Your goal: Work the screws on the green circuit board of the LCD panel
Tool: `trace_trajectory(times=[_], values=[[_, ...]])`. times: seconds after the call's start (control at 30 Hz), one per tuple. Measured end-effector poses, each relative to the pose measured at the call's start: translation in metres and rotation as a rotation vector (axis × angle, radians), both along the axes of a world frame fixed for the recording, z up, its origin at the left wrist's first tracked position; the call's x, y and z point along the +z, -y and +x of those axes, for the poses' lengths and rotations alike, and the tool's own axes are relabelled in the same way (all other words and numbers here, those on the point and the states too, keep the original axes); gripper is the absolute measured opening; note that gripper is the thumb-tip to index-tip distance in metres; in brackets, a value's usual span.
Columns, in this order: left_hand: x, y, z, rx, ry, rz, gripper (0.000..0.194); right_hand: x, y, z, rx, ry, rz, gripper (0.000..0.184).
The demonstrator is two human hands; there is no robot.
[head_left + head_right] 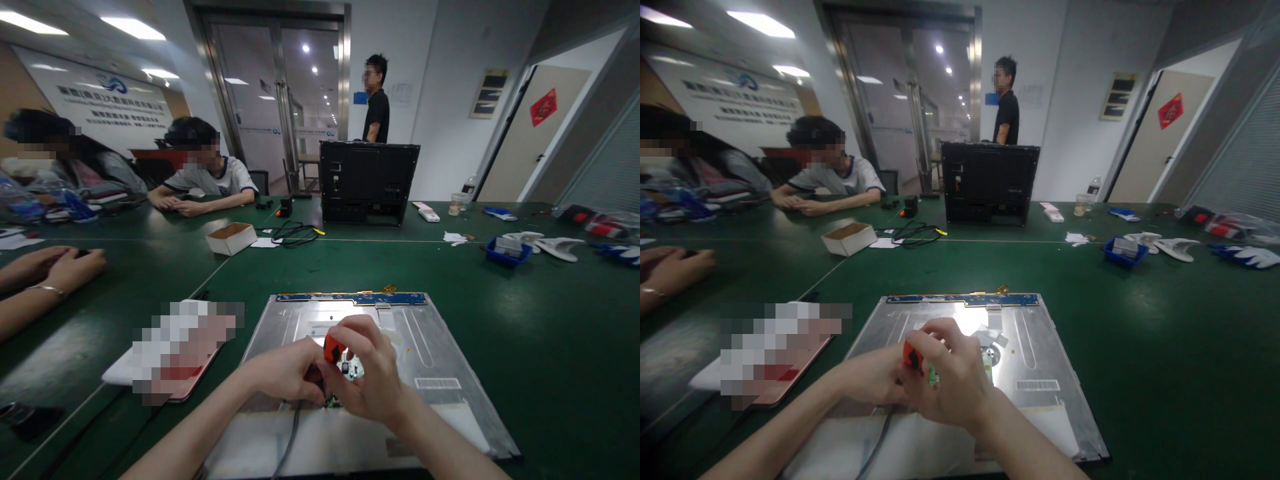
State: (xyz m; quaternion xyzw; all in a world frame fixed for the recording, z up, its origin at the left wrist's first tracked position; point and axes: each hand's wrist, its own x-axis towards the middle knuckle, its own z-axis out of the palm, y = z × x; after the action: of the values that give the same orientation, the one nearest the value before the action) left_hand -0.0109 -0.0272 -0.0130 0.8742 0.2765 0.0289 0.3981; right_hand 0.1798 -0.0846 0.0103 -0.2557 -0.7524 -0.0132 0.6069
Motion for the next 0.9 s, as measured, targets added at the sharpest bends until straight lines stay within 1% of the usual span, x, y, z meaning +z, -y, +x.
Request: trace_trajectory(times=[0.17,0.3,0.5,0.67,0.8,0.9], values=[[-0.0001,0.0006,-0.0001,-0.035,0.004,-0.028,0.009,-0.0025,0.0007,0.0006,0.038,0.014,-0.014,0.038],[0.0008,0.0002,-0.0005,-0.022,0.008,-0.05,0.01,-0.0038,-0.0003,0.0001,0.091,-0.009,-0.021,0.041],[0.0013,-0.0014,-0.0002,-0.03,0.016,-0.036,0.012,-0.0029,-0.0015,-0.0008,0.054,-0.027,-0.016,0.034],[0.0002,-0.0006,0.0007,-0.029,0.008,-0.042,0.012,-0.0026,-0.0007,0.0001,0.026,-0.005,-0.012,0.034],[-0.0021,-0.0004,0.0001,-0.002,-0.008,-0.05,0.01,-0.0017,0.0001,0.0017,0.035,0.023,-0.031,0.037],[-0.0021,-0.0012,-0.0001,-0.015,0.003,-0.067,0.011,-0.0017,0.0004,0.002,0.071,0.009,-0.027,0.037]])
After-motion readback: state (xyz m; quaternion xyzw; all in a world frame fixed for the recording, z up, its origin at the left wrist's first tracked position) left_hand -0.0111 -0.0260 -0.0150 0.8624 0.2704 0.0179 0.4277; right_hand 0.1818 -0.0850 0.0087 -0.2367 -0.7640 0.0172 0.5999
